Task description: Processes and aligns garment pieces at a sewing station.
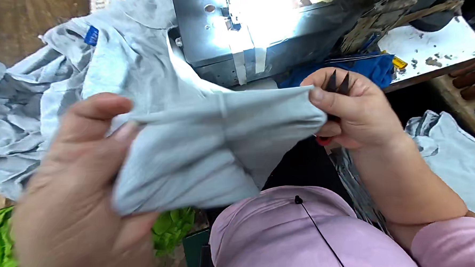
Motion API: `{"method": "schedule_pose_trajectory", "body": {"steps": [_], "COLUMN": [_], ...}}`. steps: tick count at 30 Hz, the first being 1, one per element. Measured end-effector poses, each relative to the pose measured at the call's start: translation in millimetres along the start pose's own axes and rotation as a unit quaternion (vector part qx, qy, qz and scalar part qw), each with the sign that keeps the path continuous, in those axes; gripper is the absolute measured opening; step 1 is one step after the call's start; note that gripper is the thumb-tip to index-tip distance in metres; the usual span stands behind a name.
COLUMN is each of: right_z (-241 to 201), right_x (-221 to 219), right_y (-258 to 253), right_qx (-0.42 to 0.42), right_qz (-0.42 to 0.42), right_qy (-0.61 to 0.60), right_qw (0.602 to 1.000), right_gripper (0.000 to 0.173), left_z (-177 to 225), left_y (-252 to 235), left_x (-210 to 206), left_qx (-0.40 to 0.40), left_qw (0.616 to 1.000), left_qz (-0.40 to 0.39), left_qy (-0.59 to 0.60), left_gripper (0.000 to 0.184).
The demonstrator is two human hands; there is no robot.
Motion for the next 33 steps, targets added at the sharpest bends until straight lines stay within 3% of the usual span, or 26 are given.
{"method": "schedule_pose_trajectory", "body": {"steps": [2,6,10,13,16,20,22,24,26,28,30,33], "right_z": [-9.0,-0.2,10.8,10.0,-3.1,-13.2,-14.3,-14.0,-12.8,-7.9,5.8,40.7], "right_x": [5.3,5.2,-5.0,-12.0,-18.8,-22.1,-24.0,-24.4,-25.5,-29.1,-33.0,-37.6], "right_y": [-2.2,-0.6,13.6,19.1,23.6,33.1,36.6,39.3,40.8,39.3,31.8,16.7], "right_qx": [0.026,0.045,0.098,0.192,0.258,0.287,0.310,0.331,0.341,0.336,0.305,0.148], "right_qz": [-0.054,-0.116,-0.090,-0.090,-0.087,-0.028,0.015,0.052,0.076,0.086,0.076,0.056], "right_qy": [0.051,0.143,0.133,0.149,0.220,0.369,0.434,0.475,0.495,0.497,0.456,0.313], "right_qw": [0.997,0.982,0.982,0.966,0.937,0.884,0.846,0.814,0.795,0.795,0.832,0.937], "right_gripper": [0.016,0.018,0.019,0.020,0.025,0.021,0.020,0.020,0.020,0.019,0.019,0.028], "left_z": [15.9,20.0,10.0,6.7,8.1,5.7,1.9,-3.5,-11.3,-20.1,-20.0,-24.7], "left_y": [8.0,27.8,52.1,64.9,73.9,77.4,75.0,69.1,56.2,32.6,-0.8,-73.3], "left_x": [9.7,8.5,1.7,-1.9,-3.9,-1.5,2.7,5.3,1.9,-11.2,-23.0,-16.0], "left_qx": [-0.032,-0.112,-0.208,-0.295,-0.349,-0.384,-0.391,-0.393,-0.362,-0.323,-0.319,-0.355], "left_qw": [0.993,0.935,0.872,0.822,0.781,0.755,0.753,0.776,0.850,0.925,0.932,0.876], "left_qz": [-0.024,-0.165,-0.096,-0.047,-0.024,-0.012,-0.011,-0.002,0.006,0.020,0.020,-0.014], "left_qy": [-0.108,-0.293,-0.433,-0.484,-0.517,-0.532,-0.529,-0.493,-0.382,-0.198,-0.171,-0.326], "left_gripper": [0.024,0.016,0.030,0.026,0.019,0.015,0.014,0.011,0.010,0.013,0.012,0.011]}}
Point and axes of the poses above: each hand's wrist, its own y-axis away from the middle knuckle, its own x-axis out of the back of the hand, z = x × y, the point moved 2 cm from there along -y, towards the middle knuckle, and after that the axes turned 11 degrees about y, right-handed, at the moved point
